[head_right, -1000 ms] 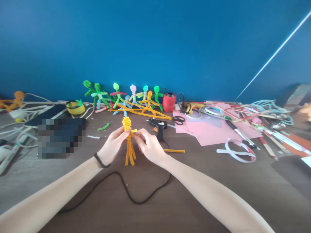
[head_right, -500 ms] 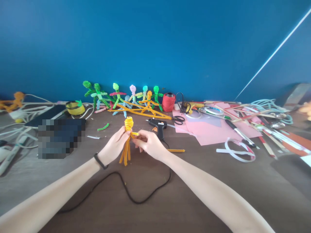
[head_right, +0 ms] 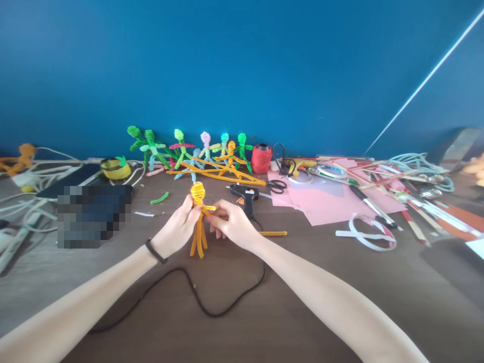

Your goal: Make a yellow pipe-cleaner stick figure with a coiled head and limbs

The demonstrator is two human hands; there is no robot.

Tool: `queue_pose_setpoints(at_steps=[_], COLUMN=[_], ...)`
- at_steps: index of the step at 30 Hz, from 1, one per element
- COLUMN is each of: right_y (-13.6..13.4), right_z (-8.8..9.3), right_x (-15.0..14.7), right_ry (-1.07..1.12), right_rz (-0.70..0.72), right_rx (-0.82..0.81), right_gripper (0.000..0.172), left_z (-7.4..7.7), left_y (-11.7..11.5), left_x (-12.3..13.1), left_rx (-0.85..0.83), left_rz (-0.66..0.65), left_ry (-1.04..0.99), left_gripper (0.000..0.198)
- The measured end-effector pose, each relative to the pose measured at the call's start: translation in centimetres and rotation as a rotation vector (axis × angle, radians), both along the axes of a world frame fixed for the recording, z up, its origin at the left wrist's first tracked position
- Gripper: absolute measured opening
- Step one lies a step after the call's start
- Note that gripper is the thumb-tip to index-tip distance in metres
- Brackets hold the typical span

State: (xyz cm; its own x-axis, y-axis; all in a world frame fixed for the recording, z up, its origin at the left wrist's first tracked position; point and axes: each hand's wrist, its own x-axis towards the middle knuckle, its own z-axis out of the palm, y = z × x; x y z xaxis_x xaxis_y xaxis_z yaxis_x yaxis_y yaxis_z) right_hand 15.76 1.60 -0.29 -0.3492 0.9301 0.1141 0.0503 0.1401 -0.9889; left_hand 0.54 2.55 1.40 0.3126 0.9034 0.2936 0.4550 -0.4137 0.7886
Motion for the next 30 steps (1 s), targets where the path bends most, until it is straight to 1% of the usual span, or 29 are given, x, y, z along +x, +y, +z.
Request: queue_pose_setpoints(at_steps=[4,8,12,15,17,21,24,27,30], right_y=[0.0,0.3,0.9,1.4,1.6,1.7,1.4,1.1,0.7], right_z=[0.1,0.1,0.3,0.8,1.1,1.8,2.5,3.1,3.6], right_x=[0.0,0.2,0.8,1.4,1.7,2.1,2.2,2.2,2.1], right_ry=[0.007,0.031,0.032,-0.043,-0.094,-0.194,-0.263,-0.268,-0.290], right_rz=[0.017,0.067,0.159,0.191,0.153,0.024,0.007,0.000,-0.046], right_rx=[0.001,-0.012,-0.033,-0.024,-0.011,0.036,0.114,0.205,0.264], right_gripper=[0.020,0.020,0.022,0.022,0.020,0.020,0.020,0.018,0.017], left_z=[0.1,0.4,0.4,0.3,0.3,0.5,0.6,0.6,0.6], left_y=[-0.2,-0.3,-0.3,-0.2,-0.3,-0.7,-0.9,-1.0,-1.1], left_x=[0.1,0.3,0.3,0.3,0.4,0.6,0.7,0.8,0.9], left_rx=[-0.079,-0.077,-0.108,-0.161,-0.163,-0.127,-0.082,-0.010,0.060], left_rz=[0.017,0.000,-0.069,-0.141,-0.163,-0.158,-0.142,-0.143,-0.114], left_ry=[-0.118,-0.123,-0.106,-0.107,-0.107,-0.060,0.054,0.174,0.224], left_gripper=[0.007,0.008,0.009,0.013,0.013,0.011,0.011,0.012,0.008])
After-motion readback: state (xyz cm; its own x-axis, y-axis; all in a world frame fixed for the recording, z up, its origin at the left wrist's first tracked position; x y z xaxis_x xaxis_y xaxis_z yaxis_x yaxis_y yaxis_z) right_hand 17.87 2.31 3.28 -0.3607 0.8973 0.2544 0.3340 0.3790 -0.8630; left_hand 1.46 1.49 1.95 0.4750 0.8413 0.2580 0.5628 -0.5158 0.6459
